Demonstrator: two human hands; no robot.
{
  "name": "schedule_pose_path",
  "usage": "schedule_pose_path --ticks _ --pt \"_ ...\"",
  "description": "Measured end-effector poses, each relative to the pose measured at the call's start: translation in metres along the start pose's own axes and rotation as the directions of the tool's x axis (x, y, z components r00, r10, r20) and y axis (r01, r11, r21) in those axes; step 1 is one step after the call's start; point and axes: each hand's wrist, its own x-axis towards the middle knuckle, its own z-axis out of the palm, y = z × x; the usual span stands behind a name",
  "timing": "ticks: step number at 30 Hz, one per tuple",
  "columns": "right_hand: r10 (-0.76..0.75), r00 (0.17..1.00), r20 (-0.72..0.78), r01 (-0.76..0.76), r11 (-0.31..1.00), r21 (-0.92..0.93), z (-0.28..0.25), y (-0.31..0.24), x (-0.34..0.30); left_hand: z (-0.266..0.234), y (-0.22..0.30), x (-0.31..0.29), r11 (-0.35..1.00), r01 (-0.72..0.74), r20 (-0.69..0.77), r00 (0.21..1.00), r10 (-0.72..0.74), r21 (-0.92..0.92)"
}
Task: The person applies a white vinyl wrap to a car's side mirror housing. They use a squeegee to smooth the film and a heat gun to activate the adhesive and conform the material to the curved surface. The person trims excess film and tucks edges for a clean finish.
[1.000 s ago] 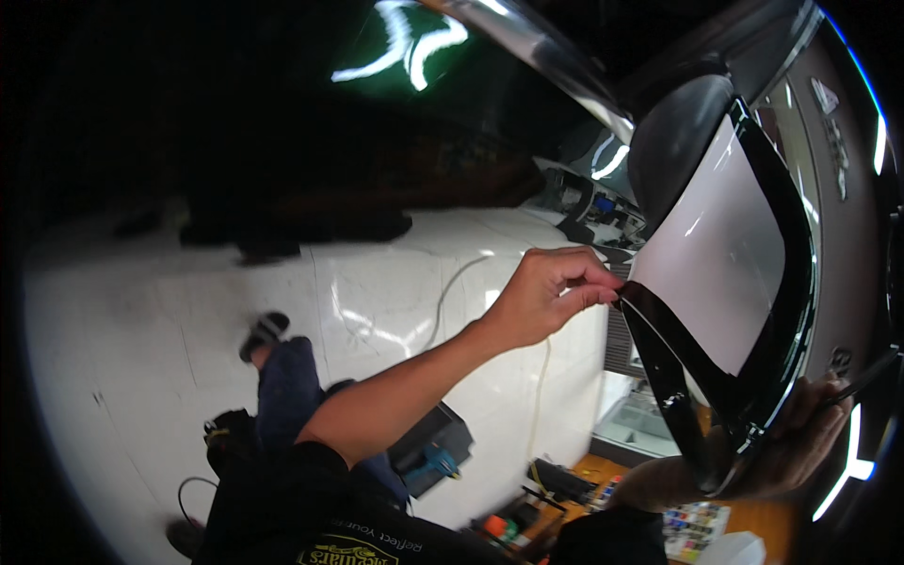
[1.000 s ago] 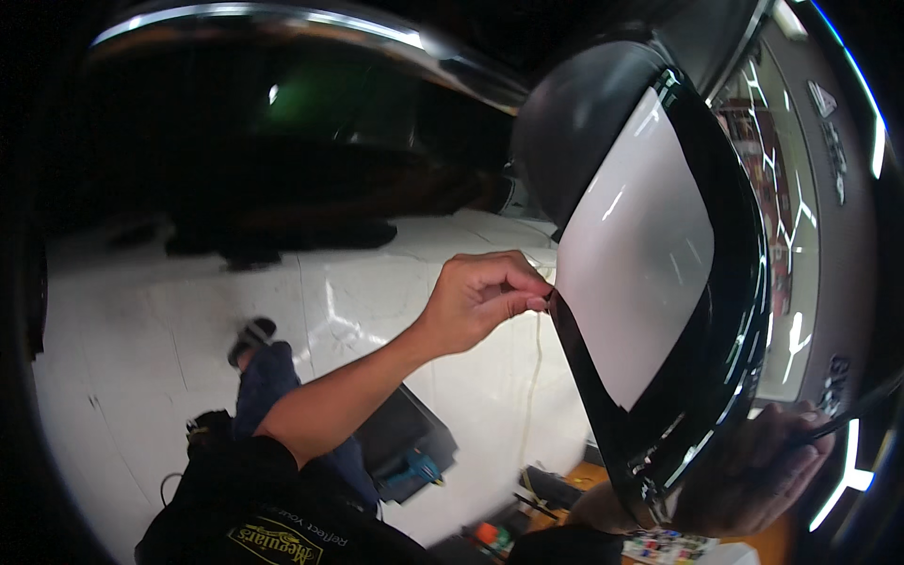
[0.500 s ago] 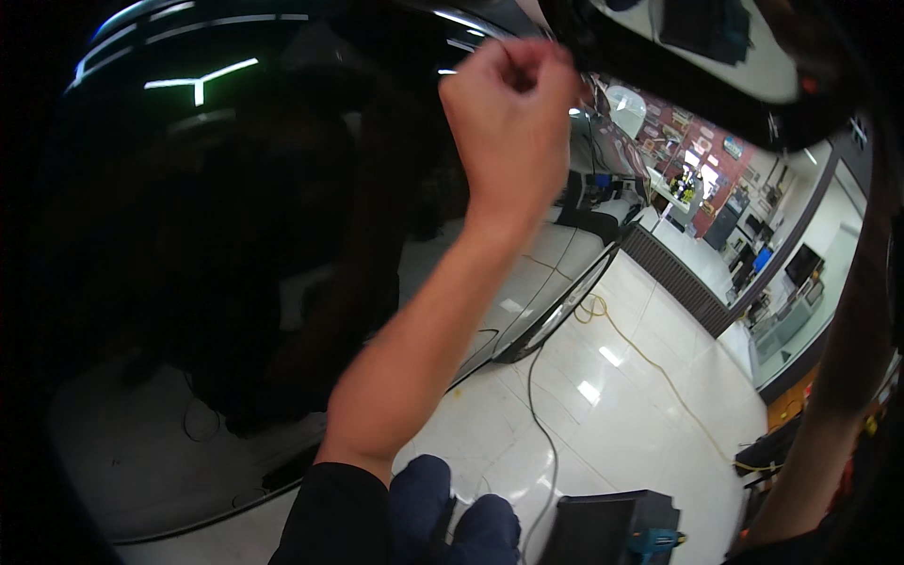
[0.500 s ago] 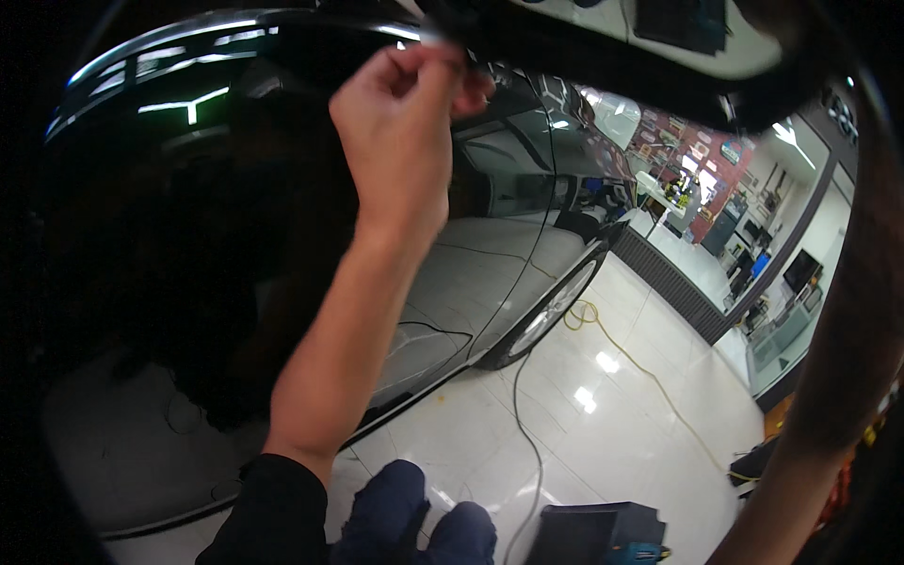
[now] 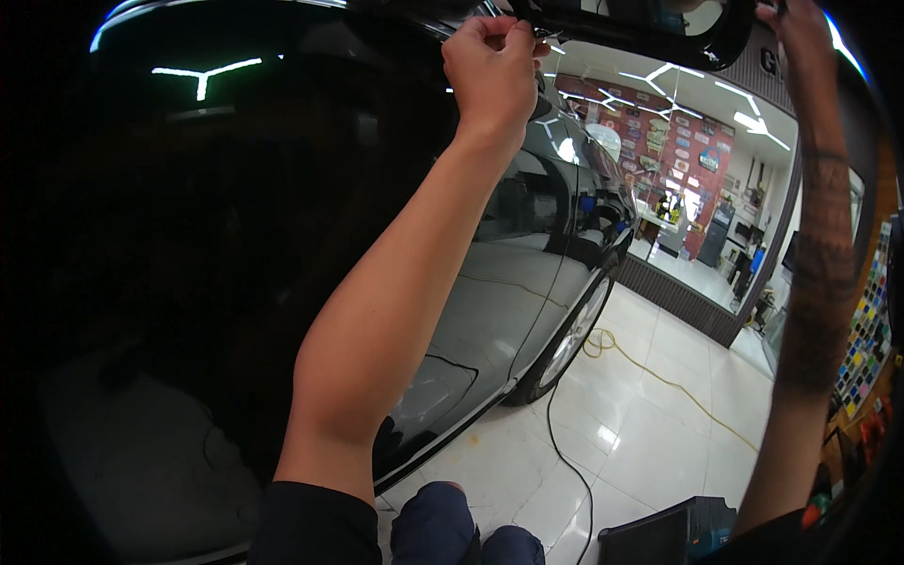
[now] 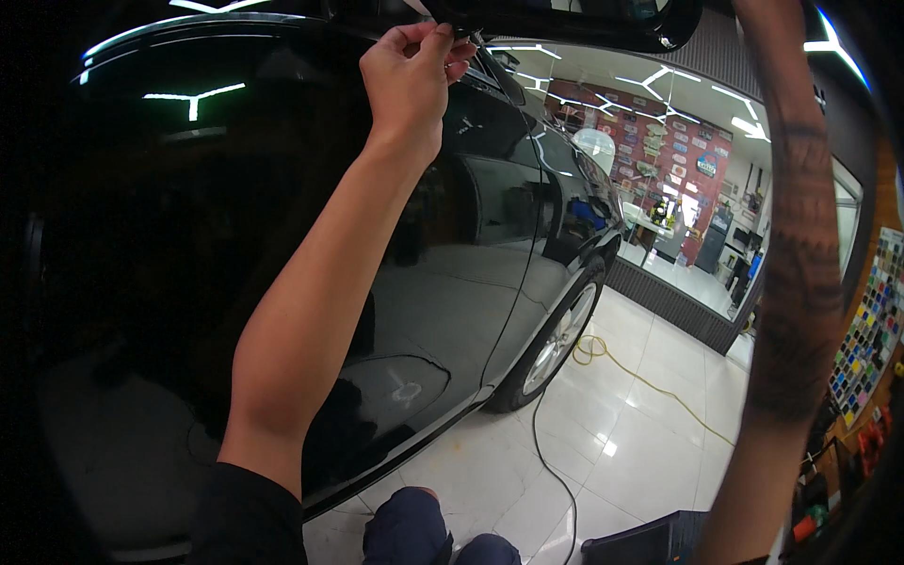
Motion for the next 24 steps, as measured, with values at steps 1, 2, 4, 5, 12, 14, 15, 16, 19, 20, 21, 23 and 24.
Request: schedule_pose_path --ticks 1,2,4,5,12,14,15,16,19,20,21,23,24 --pt "0.019 0.999 -0.048 -0.016 0.998 0.064 -0.001 0.006 -0.016 -0.005 0.000 -0.003 1.000 0.016 0.002 1.000 -0.016 -0.007" --pt "0.038 0.995 -0.088 -0.024 0.988 0.153 -0.001 0.014 -0.030 -0.010 0.001 -0.006 0.999 0.029 0.003 1.000 -0.029 -0.017" --pt "0.075 0.995 -0.061 -0.044 0.914 0.403 -0.009 0.023 -0.055 -0.005 -0.003 -0.008 0.996 0.033 -0.003 0.999 -0.034 -0.085" --pt "0.098 0.995 -0.018 -0.072 0.829 0.555 -0.011 0.027 -0.079 -0.006 -0.008 -0.007 0.994 0.012 -0.011 1.000 -0.014 -0.108" --pt "0.518 0.839 0.167 -0.404 0.386 0.829 0.094 -0.019 -0.195 -0.011 -0.014 -0.015 0.900 0.209 0.114 0.977 -0.179 -0.381" --pt "0.609 0.749 0.260 -0.428 0.146 0.892 0.122 -0.020 -0.204 -0.022 -0.011 -0.011 0.875 0.280 0.202 0.956 -0.214 -0.396" --pt "0.634 0.723 0.275 -0.434 0.107 0.895 0.131 -0.021 -0.204 -0.020 -0.008 -0.009 0.916 0.251 0.175 0.963 -0.204 -0.312" --pt "0.661 0.691 0.294 -0.439 0.061 0.896 0.140 -0.022 -0.205 -0.021 -0.005 -0.010 0.926 0.284 0.208 0.950 -0.235 -0.249" --pt "0.710 0.629 0.316 -0.407 -0.046 0.912 0.158 -0.027 -0.201 -0.023 0.007 -0.014 0.938 0.342 0.259 0.912 -0.318 -0.052" --pt "0.722 0.614 0.318 -0.388 -0.074 0.919 0.162 -0.028 -0.198 -0.021 0.010 -0.014 0.938 0.346 0.234 0.913 -0.334 -0.010" --pt "0.714 0.623 0.321 -0.392 -0.070 0.917 0.166 -0.029 -0.196 -0.020 0.015 -0.014 0.937 0.347 0.204 0.915 -0.347 0.036" --pt "0.665 0.666 0.338 -0.385 -0.082 0.919 0.171 -0.025 -0.188 -0.021 0.018 -0.011 0.925 0.373 0.180 0.907 -0.380 0.075" --pt "0.641 0.683 0.350 -0.383 -0.093 0.919 0.171 -0.027 -0.185 -0.022 0.020 -0.009 0.924 0.370 0.177 0.908 -0.381 0.094"
